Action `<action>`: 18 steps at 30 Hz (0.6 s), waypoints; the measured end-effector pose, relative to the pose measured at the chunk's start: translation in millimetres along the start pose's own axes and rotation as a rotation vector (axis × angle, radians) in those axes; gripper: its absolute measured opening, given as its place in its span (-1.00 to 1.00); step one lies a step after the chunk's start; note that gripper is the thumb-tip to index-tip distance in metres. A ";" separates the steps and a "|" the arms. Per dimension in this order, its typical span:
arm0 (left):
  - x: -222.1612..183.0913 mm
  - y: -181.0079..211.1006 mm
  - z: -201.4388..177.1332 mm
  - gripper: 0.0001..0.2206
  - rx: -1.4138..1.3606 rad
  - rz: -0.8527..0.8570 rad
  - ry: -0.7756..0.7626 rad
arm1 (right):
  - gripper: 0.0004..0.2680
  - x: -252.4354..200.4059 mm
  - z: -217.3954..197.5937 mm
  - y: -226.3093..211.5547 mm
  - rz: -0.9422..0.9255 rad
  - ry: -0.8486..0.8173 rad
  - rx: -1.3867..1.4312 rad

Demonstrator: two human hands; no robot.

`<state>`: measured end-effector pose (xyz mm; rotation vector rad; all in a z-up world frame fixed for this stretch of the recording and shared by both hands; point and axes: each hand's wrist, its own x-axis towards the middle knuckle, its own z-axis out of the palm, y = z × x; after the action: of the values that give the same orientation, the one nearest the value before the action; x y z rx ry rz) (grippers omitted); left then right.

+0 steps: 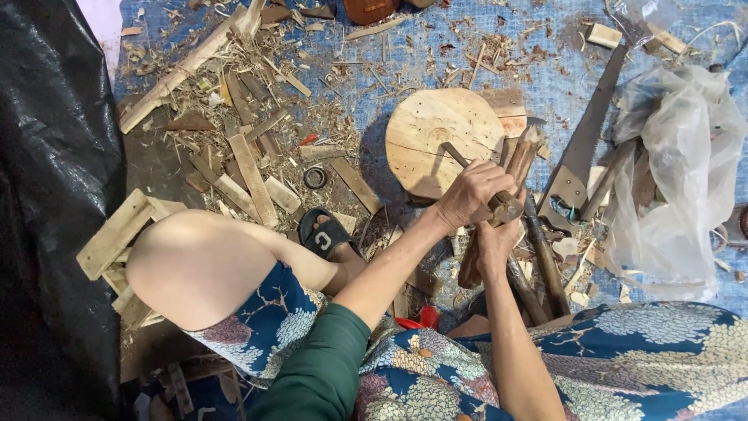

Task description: Chiseling and shaping a circular piece of wood using a hand chisel and a wooden mallet.

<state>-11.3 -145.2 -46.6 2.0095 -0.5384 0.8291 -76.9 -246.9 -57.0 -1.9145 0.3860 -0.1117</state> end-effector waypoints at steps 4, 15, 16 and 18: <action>5.7 3.3 -2.7 -0.81 -0.010 -0.017 0.014 | -0.25 6.1 -1.7 6.0 0.008 -0.029 0.027; 6.5 -13.0 -0.7 -0.79 -0.061 -0.116 0.076 | -0.29 1.6 -5.0 -15.9 0.061 -0.061 0.089; 8.1 -15.2 -0.6 -0.82 -0.124 -0.134 0.119 | -0.28 1.4 -5.2 -16.3 0.056 -0.065 0.058; 13.7 -15.9 -4.3 -0.80 -0.186 -0.153 0.164 | -0.27 -3.2 -5.9 -25.2 0.052 -0.072 0.026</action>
<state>6.7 -134.0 -43.8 1.7710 -0.3498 0.8100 -76.1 -243.0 -31.3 -1.8764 0.3833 -0.0136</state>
